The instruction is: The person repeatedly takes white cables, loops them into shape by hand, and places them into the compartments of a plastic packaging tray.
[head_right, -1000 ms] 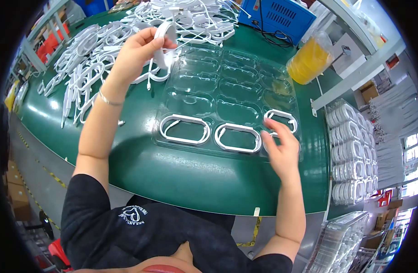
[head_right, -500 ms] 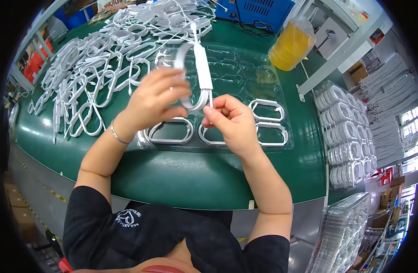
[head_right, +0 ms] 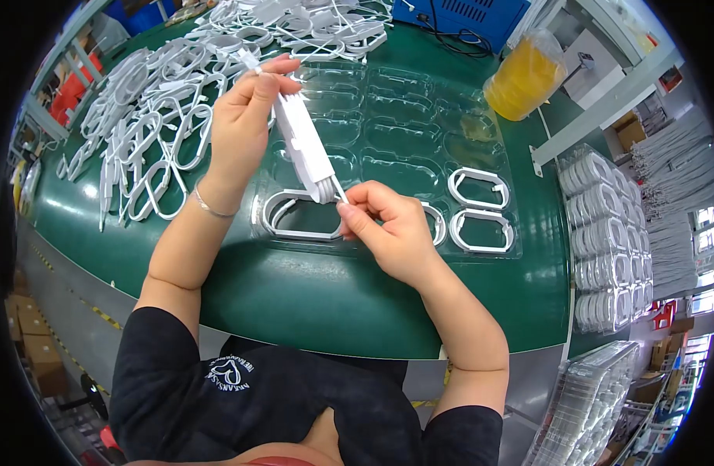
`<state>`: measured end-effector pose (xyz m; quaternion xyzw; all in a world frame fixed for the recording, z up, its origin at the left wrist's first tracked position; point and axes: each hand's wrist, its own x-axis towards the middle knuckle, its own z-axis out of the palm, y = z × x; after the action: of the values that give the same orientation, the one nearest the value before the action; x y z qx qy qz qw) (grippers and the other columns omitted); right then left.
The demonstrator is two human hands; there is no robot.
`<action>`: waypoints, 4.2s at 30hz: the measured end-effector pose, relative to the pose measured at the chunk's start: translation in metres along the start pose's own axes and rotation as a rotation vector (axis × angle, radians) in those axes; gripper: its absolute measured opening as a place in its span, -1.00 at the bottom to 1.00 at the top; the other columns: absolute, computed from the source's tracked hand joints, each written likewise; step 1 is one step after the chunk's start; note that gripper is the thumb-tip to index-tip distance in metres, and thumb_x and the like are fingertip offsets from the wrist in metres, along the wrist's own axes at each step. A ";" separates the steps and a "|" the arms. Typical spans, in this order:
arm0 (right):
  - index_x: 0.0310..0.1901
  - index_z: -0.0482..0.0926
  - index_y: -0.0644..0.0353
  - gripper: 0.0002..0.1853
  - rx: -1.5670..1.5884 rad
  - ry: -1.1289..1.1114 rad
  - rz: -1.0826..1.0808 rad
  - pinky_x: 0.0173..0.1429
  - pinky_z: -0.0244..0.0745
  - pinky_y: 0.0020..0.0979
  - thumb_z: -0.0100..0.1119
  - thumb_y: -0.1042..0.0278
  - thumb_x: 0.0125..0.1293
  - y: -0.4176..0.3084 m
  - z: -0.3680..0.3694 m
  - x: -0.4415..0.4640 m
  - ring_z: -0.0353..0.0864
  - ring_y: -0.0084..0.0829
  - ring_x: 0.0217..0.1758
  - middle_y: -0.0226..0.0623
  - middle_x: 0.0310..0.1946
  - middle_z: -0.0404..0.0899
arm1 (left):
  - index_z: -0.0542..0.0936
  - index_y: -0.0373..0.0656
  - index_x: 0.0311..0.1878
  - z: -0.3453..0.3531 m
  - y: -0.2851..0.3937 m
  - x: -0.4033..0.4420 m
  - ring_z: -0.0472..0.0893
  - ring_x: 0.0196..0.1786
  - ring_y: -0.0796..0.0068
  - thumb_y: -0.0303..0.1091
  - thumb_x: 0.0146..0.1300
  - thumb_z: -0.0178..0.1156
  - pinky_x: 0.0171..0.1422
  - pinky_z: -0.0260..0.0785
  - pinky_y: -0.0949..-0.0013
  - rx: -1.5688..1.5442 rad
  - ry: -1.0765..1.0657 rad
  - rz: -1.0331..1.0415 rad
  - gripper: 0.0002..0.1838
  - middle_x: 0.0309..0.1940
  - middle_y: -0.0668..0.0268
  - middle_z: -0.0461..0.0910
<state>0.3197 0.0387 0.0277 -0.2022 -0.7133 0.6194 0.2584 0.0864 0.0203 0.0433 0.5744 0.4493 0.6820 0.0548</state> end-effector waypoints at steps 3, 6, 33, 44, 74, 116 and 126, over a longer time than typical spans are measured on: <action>-0.15 0.52 0.34 -0.81 -0.265 -0.059 0.046 -0.10 0.47 -0.52 0.14 0.40 0.29 -0.010 -0.007 0.002 0.59 -0.54 -0.23 -0.24 -0.27 0.62 | 0.63 -0.31 -0.23 0.001 0.006 -0.009 0.57 -0.13 0.53 -0.16 0.43 0.01 0.00 0.37 0.47 -0.026 -0.009 -0.158 -0.62 -0.19 0.26 0.63; 0.01 0.49 0.32 -0.62 -0.733 0.115 -0.418 0.04 0.44 -0.44 0.24 0.35 0.19 -0.007 -0.017 0.010 0.59 -0.43 -0.06 -0.15 -0.10 0.60 | 0.63 -0.27 -0.21 0.012 0.011 -0.014 0.48 -0.40 0.70 -0.23 0.35 0.14 -0.33 0.32 0.58 -0.137 0.025 -0.056 -0.74 -0.42 0.37 0.62; -0.08 0.59 0.21 -0.62 -0.962 0.397 -0.910 0.03 0.43 -0.22 0.31 0.61 -0.01 0.010 -0.018 0.008 0.63 -0.37 -0.34 -0.34 -0.31 0.68 | 0.56 -0.08 0.10 0.037 0.035 -0.044 0.51 -0.07 0.59 -0.12 0.43 -0.06 0.10 0.26 0.40 -1.105 -0.457 -0.956 -0.64 -0.11 0.40 0.60; -0.16 0.66 0.04 -0.61 -1.112 0.359 -0.862 0.18 0.27 -0.27 0.29 0.59 -0.11 0.002 -0.033 0.012 0.57 -0.47 -0.35 -0.46 -0.45 0.60 | 0.61 -0.23 -0.02 0.016 0.020 -0.011 0.48 -0.37 0.72 -0.18 0.33 0.09 -0.30 0.22 0.63 -0.509 -0.429 -0.793 -0.66 -0.38 0.45 0.61; -0.12 0.46 0.29 -0.66 -0.258 0.445 -0.015 -0.23 0.48 -0.59 0.31 0.66 0.06 0.037 -0.083 0.029 0.52 -0.61 -0.29 -0.37 -0.22 0.50 | 0.60 -0.27 -0.09 0.044 0.006 -0.022 0.34 -0.56 0.68 -0.39 0.04 0.36 -0.45 0.22 0.51 0.321 -0.601 -0.422 -0.66 -0.64 0.41 0.39; 0.44 0.01 0.09 -0.10 -0.572 0.243 -0.269 0.21 0.31 -0.31 0.33 0.32 0.11 0.002 0.002 0.044 0.52 -0.34 0.10 -0.13 -0.01 0.55 | 0.50 -0.20 -0.02 -0.025 0.038 0.024 0.67 -0.17 0.46 -0.40 0.31 0.15 -0.15 0.44 0.54 -0.519 -0.096 -0.317 -0.79 -0.23 0.25 0.64; 0.43 -0.01 0.20 -0.35 0.070 -0.141 0.015 -0.03 0.36 -0.52 0.00 0.42 0.37 0.004 0.009 0.029 0.58 -0.59 -0.32 -0.31 -0.49 0.61 | 0.62 -0.23 -0.16 -0.019 0.011 0.015 0.52 -0.07 0.54 -0.18 0.34 0.15 0.02 0.33 0.46 -0.098 -0.007 -0.143 -0.72 -0.21 0.34 0.63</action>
<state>0.2914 0.0498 0.0266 -0.1540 -0.7061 0.6586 0.2097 0.0709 0.0124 0.0625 0.5400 0.4552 0.6954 0.1330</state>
